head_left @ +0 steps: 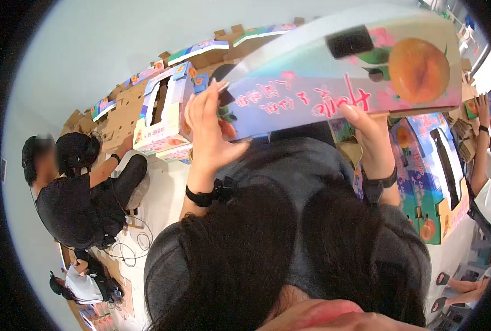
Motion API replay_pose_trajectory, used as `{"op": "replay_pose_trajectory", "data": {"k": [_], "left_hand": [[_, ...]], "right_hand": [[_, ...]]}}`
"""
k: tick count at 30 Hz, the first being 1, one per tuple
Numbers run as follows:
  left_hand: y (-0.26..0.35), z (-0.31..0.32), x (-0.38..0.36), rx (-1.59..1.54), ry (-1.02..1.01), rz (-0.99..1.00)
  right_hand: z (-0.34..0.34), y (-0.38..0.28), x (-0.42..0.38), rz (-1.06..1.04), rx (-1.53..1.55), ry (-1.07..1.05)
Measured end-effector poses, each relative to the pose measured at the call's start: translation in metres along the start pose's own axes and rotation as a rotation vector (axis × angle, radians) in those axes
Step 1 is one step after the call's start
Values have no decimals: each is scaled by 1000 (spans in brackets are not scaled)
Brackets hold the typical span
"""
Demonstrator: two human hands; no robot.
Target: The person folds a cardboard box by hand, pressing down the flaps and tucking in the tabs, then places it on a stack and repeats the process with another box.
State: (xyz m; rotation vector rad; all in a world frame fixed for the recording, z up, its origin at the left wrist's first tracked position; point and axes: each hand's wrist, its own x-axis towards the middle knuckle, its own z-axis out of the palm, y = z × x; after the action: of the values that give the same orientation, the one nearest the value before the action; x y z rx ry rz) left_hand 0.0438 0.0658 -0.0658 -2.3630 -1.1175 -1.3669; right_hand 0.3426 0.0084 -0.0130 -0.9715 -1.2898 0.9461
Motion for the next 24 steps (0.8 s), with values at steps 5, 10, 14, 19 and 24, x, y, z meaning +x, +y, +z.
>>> {"op": "replay_pose_trajectory", "data": {"k": [5,10,14,19,24], "left_hand": [[-2,5,3,-106,48,-40],[-23,4,-8,-417,433,-274],[-28,-11,3,-343,899,-63],[-42,-32,-11,-66,715,-45],[-45,-22,-15,-510,524,-272]], "right_hand": [[29,-29,40,-288,-233,-123],[72,-31,92,-823,-476,-122],[100,-1,100,-991,-818,-4],[111,34,91,-968,-1049,-114],[98,73,76,-924,-1118,-234]]}}
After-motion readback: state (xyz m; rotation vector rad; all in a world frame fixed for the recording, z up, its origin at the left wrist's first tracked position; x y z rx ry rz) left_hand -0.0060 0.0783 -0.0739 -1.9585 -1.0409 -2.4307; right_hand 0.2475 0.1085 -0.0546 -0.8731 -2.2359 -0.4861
